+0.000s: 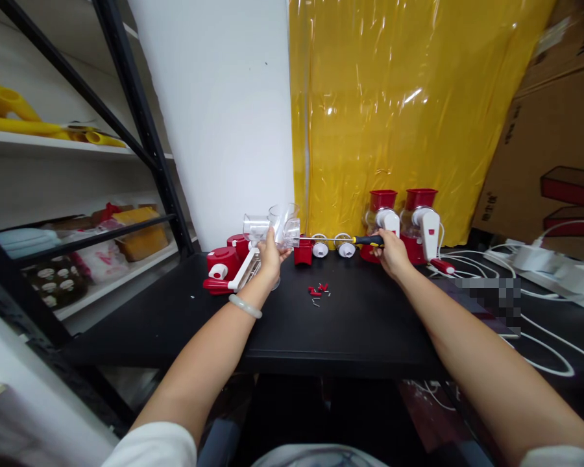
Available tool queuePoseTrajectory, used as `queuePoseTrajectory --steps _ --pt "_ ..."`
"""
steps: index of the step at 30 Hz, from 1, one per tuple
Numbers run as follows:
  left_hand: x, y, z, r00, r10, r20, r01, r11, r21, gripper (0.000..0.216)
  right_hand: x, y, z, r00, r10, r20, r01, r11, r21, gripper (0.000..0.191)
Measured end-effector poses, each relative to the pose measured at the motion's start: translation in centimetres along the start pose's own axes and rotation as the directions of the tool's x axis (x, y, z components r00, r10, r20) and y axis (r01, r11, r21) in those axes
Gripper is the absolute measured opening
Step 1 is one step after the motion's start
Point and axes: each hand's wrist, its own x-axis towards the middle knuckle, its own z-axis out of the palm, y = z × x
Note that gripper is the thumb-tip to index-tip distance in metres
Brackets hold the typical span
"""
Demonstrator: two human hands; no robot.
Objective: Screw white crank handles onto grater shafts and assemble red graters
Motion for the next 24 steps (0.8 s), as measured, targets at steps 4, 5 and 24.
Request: queuePoseTrajectory --steps 4,5,24 --pt "0.0 0.0 0.0 1.000 -0.009 -0.016 0.009 1.000 -0.025 0.043 -0.7 -0.8 0.6 0.996 0.085 0.019 -0.086 0.991 0.105 0.016" --pt "0.0 0.0 0.0 1.000 -0.012 -0.022 0.012 1.000 -0.021 0.043 -0.8 -0.9 0.6 0.994 0.105 0.031 -0.108 0.985 0.132 0.016" --pt "-0.1 -0.1 0.1 1.000 -0.016 -0.001 0.016 1.000 0.006 0.044 -0.6 -1.2 0.6 0.996 0.084 -0.004 -0.082 0.987 0.138 0.022"
